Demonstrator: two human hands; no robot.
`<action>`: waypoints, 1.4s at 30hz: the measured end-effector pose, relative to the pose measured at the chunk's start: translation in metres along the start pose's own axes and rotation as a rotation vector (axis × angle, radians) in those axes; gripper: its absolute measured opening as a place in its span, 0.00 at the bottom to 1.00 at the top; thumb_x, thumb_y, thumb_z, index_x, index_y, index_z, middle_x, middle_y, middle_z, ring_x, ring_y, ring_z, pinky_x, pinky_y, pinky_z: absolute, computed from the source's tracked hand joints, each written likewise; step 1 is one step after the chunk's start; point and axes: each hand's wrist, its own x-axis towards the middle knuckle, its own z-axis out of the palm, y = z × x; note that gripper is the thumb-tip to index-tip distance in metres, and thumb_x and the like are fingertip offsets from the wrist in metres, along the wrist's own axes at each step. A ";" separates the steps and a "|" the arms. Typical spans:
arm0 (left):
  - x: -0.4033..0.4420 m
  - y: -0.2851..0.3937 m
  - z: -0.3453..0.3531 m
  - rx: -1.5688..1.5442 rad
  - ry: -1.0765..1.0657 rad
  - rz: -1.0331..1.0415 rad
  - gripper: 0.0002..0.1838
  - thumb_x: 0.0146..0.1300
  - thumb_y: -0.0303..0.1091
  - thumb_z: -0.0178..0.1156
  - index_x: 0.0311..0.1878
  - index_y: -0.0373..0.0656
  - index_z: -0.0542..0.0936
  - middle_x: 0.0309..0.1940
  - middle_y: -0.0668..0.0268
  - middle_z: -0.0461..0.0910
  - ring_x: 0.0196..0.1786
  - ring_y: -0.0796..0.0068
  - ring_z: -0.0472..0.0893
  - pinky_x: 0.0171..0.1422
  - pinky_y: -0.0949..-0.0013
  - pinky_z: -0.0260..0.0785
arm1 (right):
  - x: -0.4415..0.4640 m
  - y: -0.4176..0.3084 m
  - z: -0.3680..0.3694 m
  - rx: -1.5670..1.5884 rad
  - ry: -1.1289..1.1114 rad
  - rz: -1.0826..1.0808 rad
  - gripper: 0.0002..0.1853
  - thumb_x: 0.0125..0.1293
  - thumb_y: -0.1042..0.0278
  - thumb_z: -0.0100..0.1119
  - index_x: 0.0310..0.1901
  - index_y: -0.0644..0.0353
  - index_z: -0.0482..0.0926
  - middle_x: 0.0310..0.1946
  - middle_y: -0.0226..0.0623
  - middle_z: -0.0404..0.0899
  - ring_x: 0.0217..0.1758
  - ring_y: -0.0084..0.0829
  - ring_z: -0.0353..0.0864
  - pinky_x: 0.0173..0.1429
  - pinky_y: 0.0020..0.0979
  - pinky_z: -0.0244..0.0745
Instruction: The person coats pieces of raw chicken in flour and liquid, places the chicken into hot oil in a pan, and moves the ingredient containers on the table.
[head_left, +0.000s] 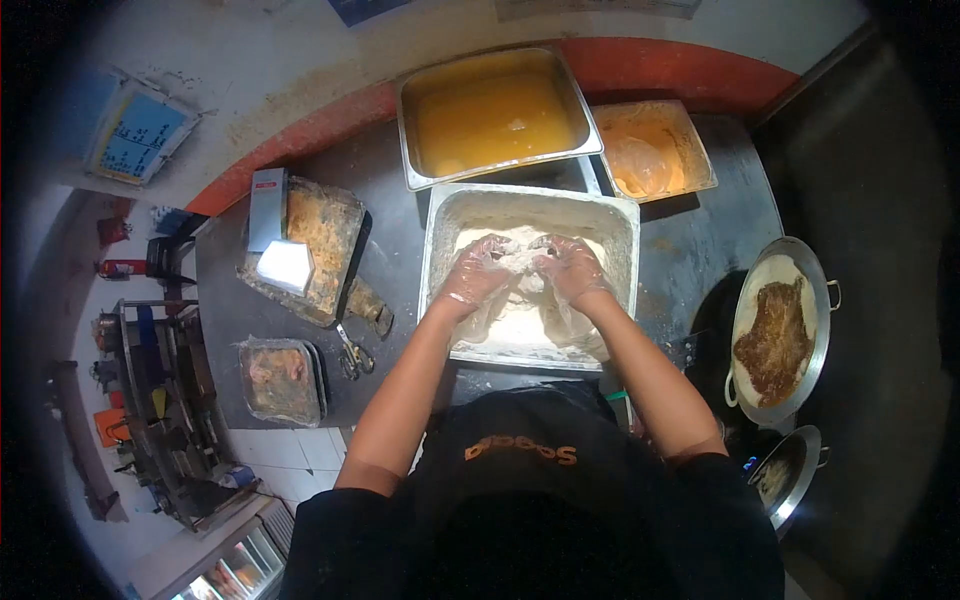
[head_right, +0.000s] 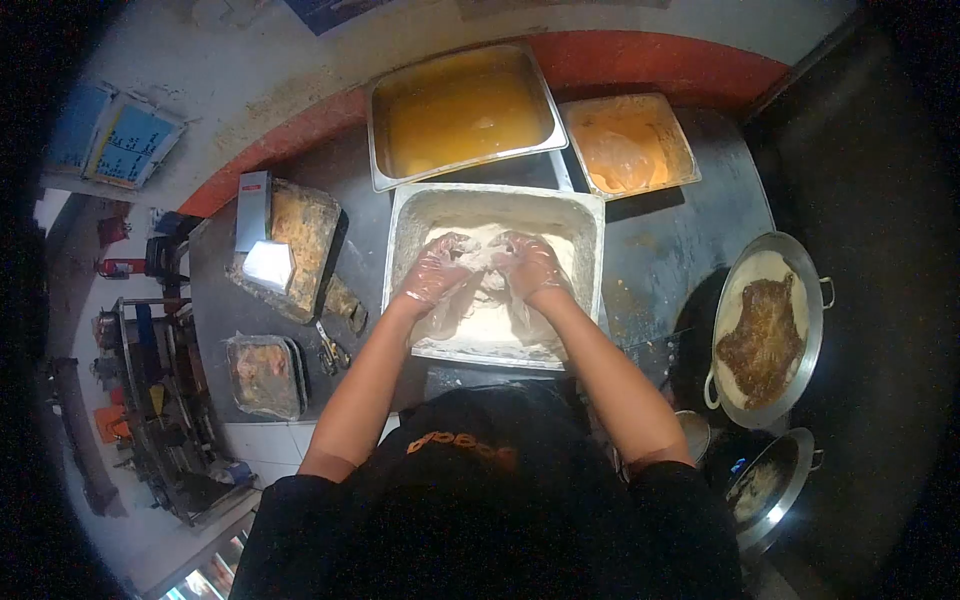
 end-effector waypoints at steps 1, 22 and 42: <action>-0.004 0.003 0.000 -0.001 0.001 -0.002 0.25 0.50 0.23 0.58 0.55 0.39 0.70 0.44 0.65 0.76 0.44 0.77 0.74 0.52 0.74 0.67 | 0.002 0.005 0.001 -0.026 -0.025 -0.031 0.20 0.54 0.60 0.62 0.47 0.61 0.77 0.41 0.50 0.78 0.48 0.44 0.76 0.52 0.35 0.69; -0.009 -0.048 0.009 1.014 0.245 -0.231 0.12 0.53 0.31 0.52 0.40 0.37 0.76 0.37 0.53 0.79 0.41 0.55 0.78 0.46 0.58 0.70 | 0.009 0.046 0.008 -0.063 0.004 0.162 0.06 0.55 0.69 0.55 0.28 0.62 0.75 0.27 0.49 0.76 0.31 0.44 0.76 0.37 0.39 0.68; 0.004 -0.014 0.041 1.584 -0.250 0.210 0.08 0.49 0.31 0.54 0.28 0.41 0.82 0.29 0.54 0.81 0.35 0.58 0.82 0.39 0.61 0.74 | 0.011 0.063 0.012 -0.259 0.035 0.155 0.10 0.55 0.65 0.58 0.38 0.59 0.78 0.34 0.50 0.78 0.40 0.49 0.77 0.45 0.41 0.71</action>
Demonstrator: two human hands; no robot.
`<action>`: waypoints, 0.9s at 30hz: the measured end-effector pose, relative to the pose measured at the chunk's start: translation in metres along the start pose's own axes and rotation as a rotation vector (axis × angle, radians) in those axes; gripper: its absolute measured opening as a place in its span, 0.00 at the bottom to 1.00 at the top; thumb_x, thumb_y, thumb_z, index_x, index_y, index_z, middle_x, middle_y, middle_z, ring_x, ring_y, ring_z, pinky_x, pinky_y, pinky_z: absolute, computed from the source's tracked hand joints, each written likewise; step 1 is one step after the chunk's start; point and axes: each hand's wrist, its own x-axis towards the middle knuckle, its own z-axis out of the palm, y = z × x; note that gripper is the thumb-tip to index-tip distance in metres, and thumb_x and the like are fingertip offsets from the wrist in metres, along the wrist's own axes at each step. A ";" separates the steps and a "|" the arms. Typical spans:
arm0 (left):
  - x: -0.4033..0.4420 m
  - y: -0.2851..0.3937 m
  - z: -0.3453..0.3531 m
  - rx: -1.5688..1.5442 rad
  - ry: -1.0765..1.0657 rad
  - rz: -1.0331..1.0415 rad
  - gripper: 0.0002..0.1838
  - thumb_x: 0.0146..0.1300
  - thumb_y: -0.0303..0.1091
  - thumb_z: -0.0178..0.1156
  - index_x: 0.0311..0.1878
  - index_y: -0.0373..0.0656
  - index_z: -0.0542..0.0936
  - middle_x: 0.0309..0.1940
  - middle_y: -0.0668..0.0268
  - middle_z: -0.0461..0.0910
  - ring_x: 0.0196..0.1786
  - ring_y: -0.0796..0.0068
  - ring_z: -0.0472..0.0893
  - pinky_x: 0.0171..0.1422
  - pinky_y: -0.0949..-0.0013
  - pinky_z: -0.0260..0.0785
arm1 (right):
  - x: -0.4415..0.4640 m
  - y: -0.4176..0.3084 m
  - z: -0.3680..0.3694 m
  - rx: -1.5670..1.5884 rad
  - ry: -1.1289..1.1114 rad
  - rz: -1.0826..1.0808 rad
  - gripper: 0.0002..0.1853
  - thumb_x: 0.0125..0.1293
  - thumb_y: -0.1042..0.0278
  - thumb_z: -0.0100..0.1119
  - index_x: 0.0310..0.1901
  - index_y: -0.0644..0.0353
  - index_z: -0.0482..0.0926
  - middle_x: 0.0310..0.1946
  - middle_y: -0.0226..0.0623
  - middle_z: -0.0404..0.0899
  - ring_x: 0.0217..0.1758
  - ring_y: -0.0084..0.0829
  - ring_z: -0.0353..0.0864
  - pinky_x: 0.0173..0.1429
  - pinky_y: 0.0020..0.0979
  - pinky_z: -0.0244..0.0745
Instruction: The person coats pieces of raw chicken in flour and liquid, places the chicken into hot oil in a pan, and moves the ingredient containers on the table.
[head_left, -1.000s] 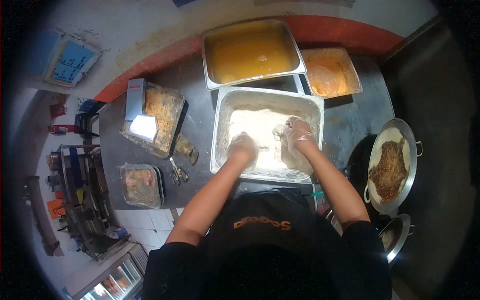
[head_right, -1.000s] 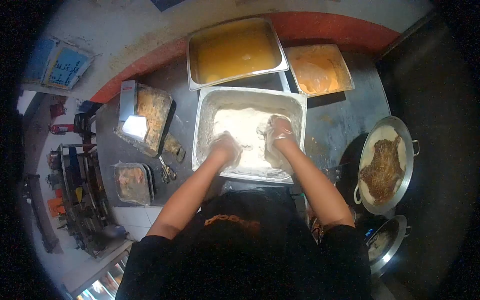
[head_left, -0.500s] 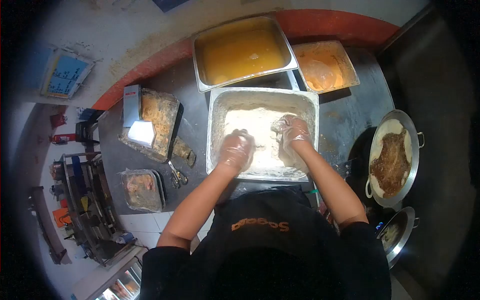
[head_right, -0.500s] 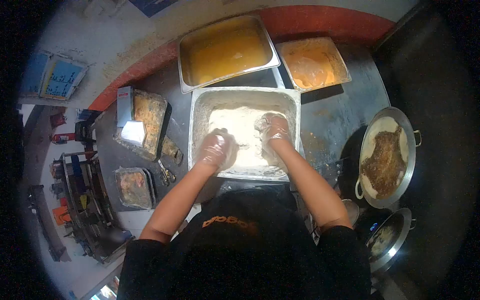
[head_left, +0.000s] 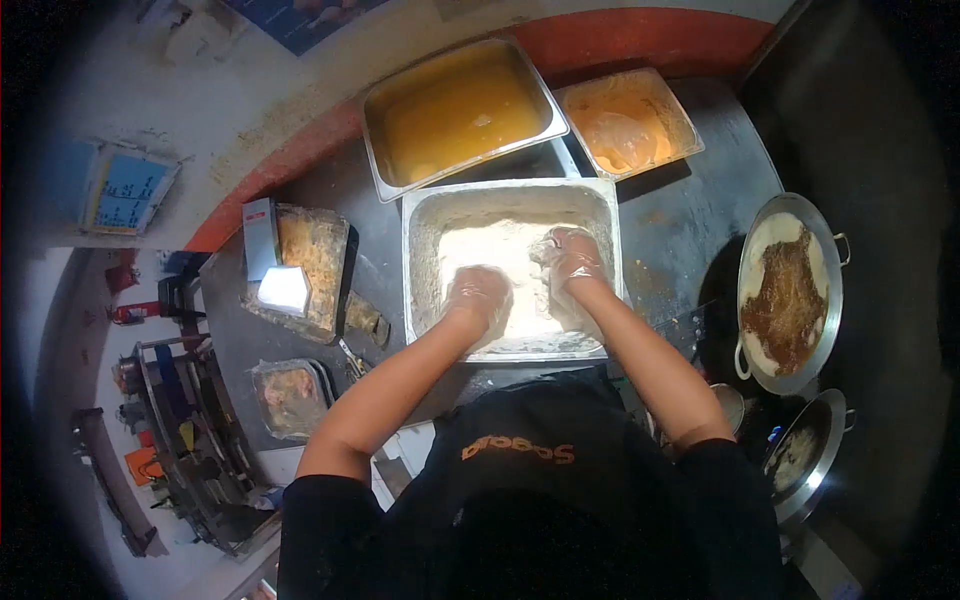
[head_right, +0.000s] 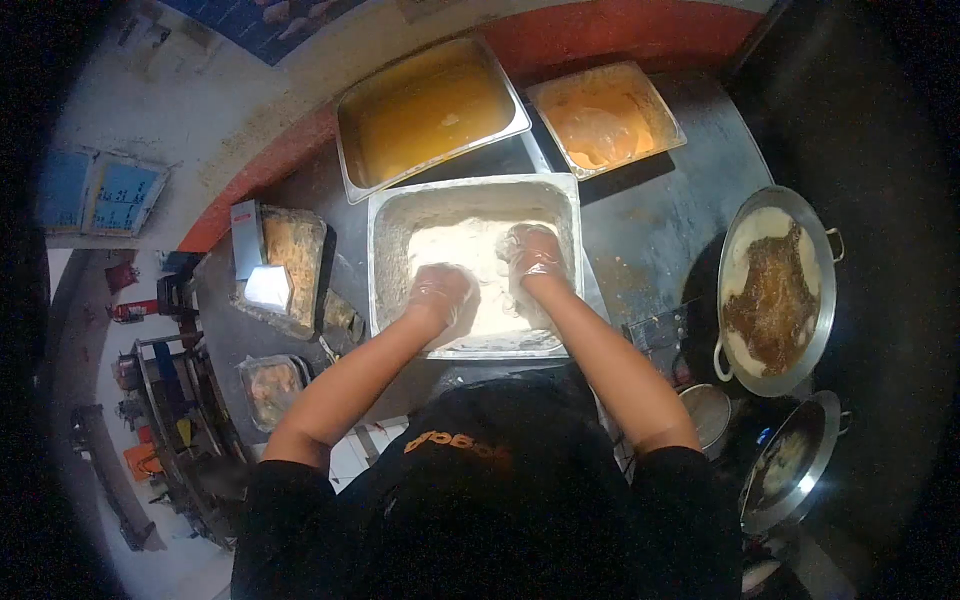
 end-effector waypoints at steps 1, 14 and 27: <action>-0.001 -0.004 0.003 0.015 -0.023 -0.022 0.07 0.50 0.30 0.54 0.28 0.42 0.82 0.29 0.55 0.81 0.36 0.59 0.82 0.40 0.61 0.73 | 0.002 0.000 0.002 0.010 -0.036 0.018 0.10 0.55 0.65 0.58 0.38 0.59 0.78 0.34 0.51 0.78 0.40 0.49 0.77 0.45 0.41 0.71; 0.014 0.006 0.024 -0.811 0.389 -0.419 0.12 0.59 0.36 0.48 0.34 0.39 0.77 0.31 0.50 0.77 0.34 0.54 0.78 0.40 0.58 0.69 | -0.013 -0.037 0.058 -0.007 0.172 0.113 0.07 0.52 0.67 0.58 0.33 0.58 0.80 0.31 0.49 0.79 0.37 0.44 0.80 0.42 0.39 0.74; -0.001 0.008 -0.010 -1.172 0.496 -0.373 0.13 0.62 0.37 0.48 0.31 0.39 0.77 0.25 0.55 0.77 0.30 0.61 0.79 0.35 0.60 0.72 | -0.012 -0.019 0.028 0.275 0.169 0.128 0.10 0.53 0.62 0.57 0.28 0.60 0.78 0.27 0.45 0.78 0.36 0.40 0.79 0.40 0.40 0.73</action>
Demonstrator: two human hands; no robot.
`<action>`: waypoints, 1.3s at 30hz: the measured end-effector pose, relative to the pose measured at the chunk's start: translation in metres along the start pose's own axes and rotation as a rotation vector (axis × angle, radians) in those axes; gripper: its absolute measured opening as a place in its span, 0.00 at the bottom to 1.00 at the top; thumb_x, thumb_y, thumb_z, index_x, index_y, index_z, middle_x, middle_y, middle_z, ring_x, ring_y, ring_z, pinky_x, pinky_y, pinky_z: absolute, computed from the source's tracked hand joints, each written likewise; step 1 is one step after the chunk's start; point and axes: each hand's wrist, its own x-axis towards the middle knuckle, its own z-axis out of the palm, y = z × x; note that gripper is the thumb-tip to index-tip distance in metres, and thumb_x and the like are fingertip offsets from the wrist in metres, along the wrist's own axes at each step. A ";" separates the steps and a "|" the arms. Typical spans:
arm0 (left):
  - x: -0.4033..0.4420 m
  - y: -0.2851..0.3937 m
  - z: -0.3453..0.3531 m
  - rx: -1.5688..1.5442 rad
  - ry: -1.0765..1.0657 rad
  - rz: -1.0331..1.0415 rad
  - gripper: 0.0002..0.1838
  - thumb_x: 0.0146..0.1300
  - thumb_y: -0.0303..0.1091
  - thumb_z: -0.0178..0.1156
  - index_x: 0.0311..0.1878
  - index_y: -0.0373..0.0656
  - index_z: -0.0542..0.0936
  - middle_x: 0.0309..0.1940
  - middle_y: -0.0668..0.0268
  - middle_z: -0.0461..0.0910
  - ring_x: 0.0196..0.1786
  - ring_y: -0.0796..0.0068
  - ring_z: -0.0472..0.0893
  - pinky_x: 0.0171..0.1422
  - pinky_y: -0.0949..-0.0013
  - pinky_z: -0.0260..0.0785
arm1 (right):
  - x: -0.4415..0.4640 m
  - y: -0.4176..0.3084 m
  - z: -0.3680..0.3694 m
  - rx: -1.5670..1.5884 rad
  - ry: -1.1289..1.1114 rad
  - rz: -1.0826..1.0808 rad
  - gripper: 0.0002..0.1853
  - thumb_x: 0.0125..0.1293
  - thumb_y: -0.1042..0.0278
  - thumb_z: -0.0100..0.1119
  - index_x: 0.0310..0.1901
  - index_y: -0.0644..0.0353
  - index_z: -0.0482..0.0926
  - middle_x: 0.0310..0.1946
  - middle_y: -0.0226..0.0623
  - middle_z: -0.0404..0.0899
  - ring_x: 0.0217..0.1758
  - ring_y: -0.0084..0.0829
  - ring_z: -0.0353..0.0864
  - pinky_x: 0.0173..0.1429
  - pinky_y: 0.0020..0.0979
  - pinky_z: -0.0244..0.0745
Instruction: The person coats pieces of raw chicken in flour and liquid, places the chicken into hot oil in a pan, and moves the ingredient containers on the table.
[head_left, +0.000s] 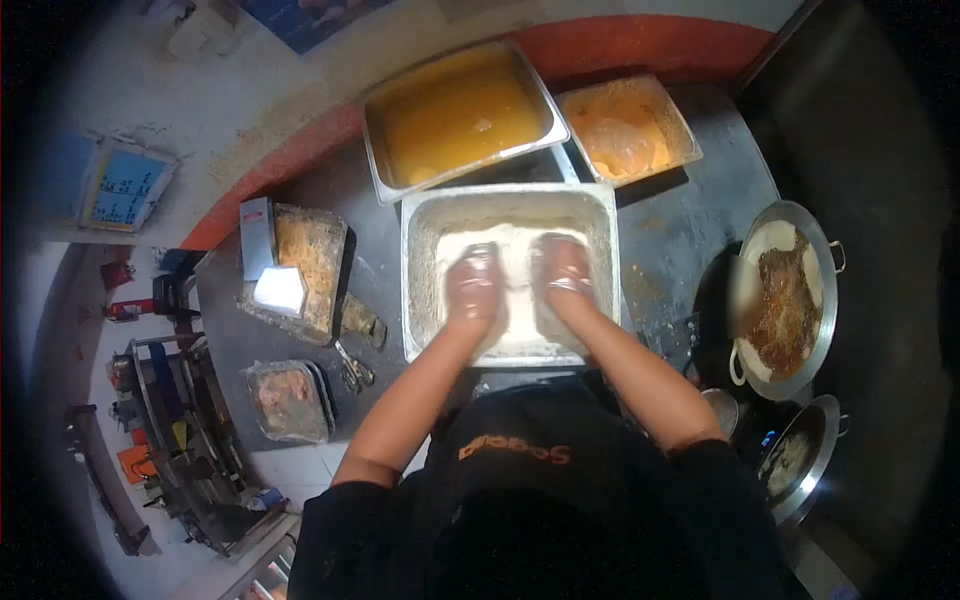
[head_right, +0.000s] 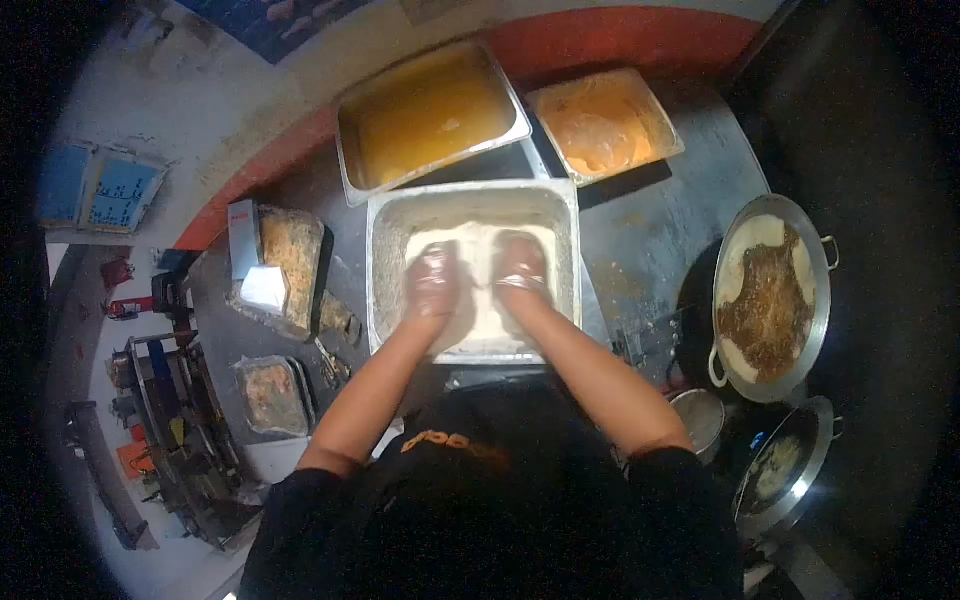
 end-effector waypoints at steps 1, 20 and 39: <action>-0.008 0.000 0.006 0.002 -0.006 -0.012 0.13 0.62 0.37 0.48 0.31 0.39 0.77 0.25 0.55 0.77 0.30 0.61 0.79 0.35 0.60 0.72 | -0.016 -0.011 0.010 -0.269 0.199 -0.478 0.09 0.52 0.63 0.59 0.28 0.60 0.80 0.25 0.43 0.79 0.35 0.37 0.80 0.39 0.37 0.74; -0.015 0.006 -0.042 0.591 0.034 0.274 0.11 0.51 0.33 0.59 0.37 0.39 0.77 0.30 0.54 0.78 0.36 0.53 0.77 0.43 0.58 0.70 | -0.060 -0.026 -0.070 0.205 0.055 0.009 0.17 0.48 0.61 0.62 0.38 0.63 0.80 0.38 0.45 0.80 0.44 0.38 0.79 0.49 0.35 0.72; -0.040 0.021 -0.052 0.526 0.163 0.427 0.15 0.42 0.29 0.63 0.37 0.41 0.78 0.30 0.52 0.78 0.36 0.52 0.77 0.44 0.58 0.68 | -0.145 0.211 -0.477 -0.143 0.749 0.510 0.14 0.53 0.60 0.57 0.39 0.56 0.82 0.35 0.42 0.81 0.39 0.39 0.81 0.49 0.35 0.73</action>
